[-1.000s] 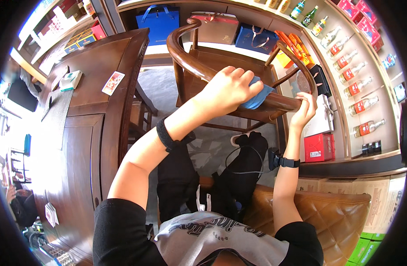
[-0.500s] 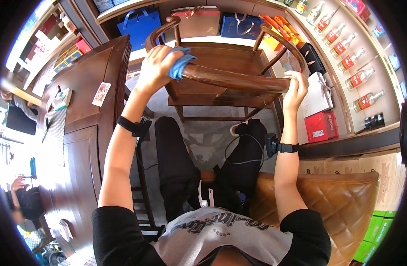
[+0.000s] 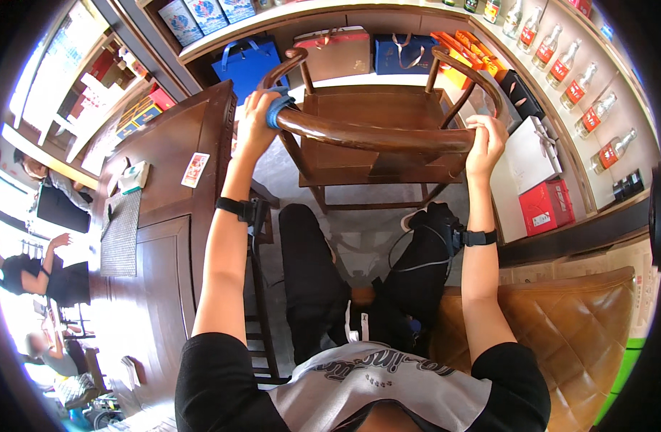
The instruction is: Wiping a wooden chair with a blue cloth.
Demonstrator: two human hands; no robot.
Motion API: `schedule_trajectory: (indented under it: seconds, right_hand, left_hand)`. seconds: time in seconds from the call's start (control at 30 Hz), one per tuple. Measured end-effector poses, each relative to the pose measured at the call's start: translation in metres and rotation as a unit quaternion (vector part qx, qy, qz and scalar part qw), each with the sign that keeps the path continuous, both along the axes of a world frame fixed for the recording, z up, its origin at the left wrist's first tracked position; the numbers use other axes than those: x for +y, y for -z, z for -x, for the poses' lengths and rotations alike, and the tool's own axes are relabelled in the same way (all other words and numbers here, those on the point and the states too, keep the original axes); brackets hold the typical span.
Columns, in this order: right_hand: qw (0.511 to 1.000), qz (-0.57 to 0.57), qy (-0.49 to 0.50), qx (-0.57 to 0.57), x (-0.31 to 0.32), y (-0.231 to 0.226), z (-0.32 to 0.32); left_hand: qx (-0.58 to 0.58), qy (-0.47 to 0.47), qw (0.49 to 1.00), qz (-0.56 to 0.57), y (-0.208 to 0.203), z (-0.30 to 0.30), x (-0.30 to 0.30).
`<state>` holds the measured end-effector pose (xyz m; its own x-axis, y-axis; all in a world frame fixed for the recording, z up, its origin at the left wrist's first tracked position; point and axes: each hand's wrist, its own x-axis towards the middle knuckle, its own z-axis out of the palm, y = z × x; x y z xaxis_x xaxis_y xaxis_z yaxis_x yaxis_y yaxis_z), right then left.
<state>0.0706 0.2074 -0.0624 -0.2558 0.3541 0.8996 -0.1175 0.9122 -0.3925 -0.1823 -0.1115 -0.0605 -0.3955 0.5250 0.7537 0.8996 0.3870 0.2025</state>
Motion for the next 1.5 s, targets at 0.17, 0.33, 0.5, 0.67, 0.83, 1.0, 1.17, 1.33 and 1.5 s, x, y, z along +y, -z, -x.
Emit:
schedule_trajectory:
  seconds: [0.17, 0.33, 0.5, 0.67, 0.83, 1.0, 1.17, 1.33, 1.5]
  right_hand:
    - [1.0, -0.001, 0.016, -0.006, 0.0, 0.003, 0.005]
    - [1.0, 0.011, 0.014, -0.003, 0.002, 0.002, 0.005]
    - [1.0, 0.009, 0.023, -0.005, -0.003, 0.003, 0.006]
    - [0.999, 0.008, 0.047, -0.005, -0.002, 0.002, 0.0]
    - [0.998, -0.003, 0.054, -0.006, -0.012, -0.004, 0.004]
    - [0.999, 0.023, 0.028, -0.017, -0.004, 0.003, 0.004]
    - [0.999, 0.02, 0.009, -0.033, -0.002, 0.0, -0.006]
    - [0.998, 0.002, 0.007, -0.061, 0.001, 0.0, -0.008]
    - [0.999, 0.001, -0.006, -0.037, -0.006, -0.003, -0.004]
  left_hand:
    - [0.062, 0.044, 0.996, 0.054, -0.016, -0.041, 0.015]
    - [0.083, 0.099, 0.985, 0.114, -0.049, -0.095, 0.042]
    - [0.075, 0.154, 0.969, 0.18, -0.062, -0.131, 0.083]
    - [0.015, 0.201, 0.946, 0.254, -0.079, -0.155, 0.108]
    - [0.014, 0.204, 0.933, 0.295, -0.077, -0.167, 0.157]
    - [0.089, 0.051, 0.964, 0.246, -0.055, -0.203, 0.2]
    - [0.193, 0.046, 0.96, 0.199, -0.049, -0.203, 0.188]
    - [0.096, 0.141, 0.966, 0.196, -0.06, -0.172, 0.137]
    - [0.052, 0.174, 0.967, 0.18, -0.072, -0.132, 0.075]
